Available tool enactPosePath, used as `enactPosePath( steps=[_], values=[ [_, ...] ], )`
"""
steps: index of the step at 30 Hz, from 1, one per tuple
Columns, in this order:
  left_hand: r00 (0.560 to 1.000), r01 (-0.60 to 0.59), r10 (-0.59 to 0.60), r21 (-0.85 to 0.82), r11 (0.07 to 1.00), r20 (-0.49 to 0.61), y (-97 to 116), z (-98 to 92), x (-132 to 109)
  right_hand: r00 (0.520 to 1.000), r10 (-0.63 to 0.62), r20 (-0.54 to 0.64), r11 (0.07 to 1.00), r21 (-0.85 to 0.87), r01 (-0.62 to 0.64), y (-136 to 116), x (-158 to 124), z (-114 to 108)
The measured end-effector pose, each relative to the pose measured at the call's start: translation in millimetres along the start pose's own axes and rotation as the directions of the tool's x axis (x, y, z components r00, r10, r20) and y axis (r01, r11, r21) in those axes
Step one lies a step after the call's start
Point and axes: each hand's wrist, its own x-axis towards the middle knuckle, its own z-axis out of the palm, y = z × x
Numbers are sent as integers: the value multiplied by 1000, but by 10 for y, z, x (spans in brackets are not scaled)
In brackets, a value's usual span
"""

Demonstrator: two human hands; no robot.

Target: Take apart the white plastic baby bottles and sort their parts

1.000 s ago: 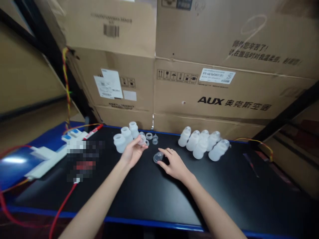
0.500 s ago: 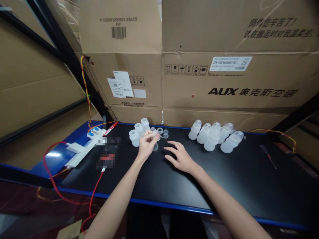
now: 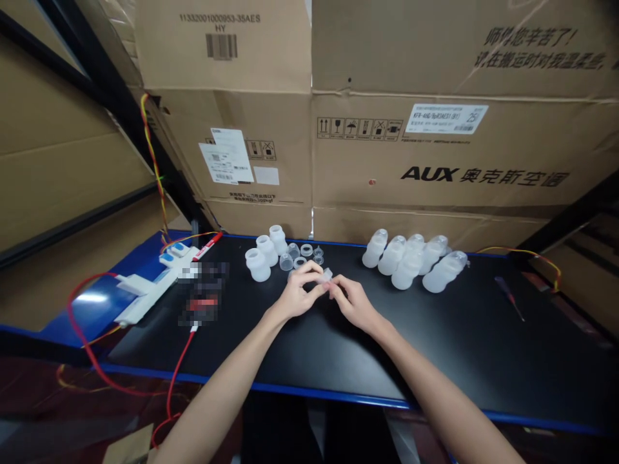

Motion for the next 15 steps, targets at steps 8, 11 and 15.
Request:
enactPosePath(
  steps=[8, 11, 15],
  values=[
    [965, 110, -166, -262, 959, -202, 71, 84, 11, 986, -72, -150, 997, 19, 76, -259, 64, 85],
    [911, 169, -305, -422, 891, -277, 85, 196, 3, 964, -201, -176, 977, -100, 186, -242, 118, 90],
    [812, 242, -489, -578, 779, -318, 142, 393, -9, 928, -335, -165, 929, -223, 296, -175, 178, 63]
  ],
)
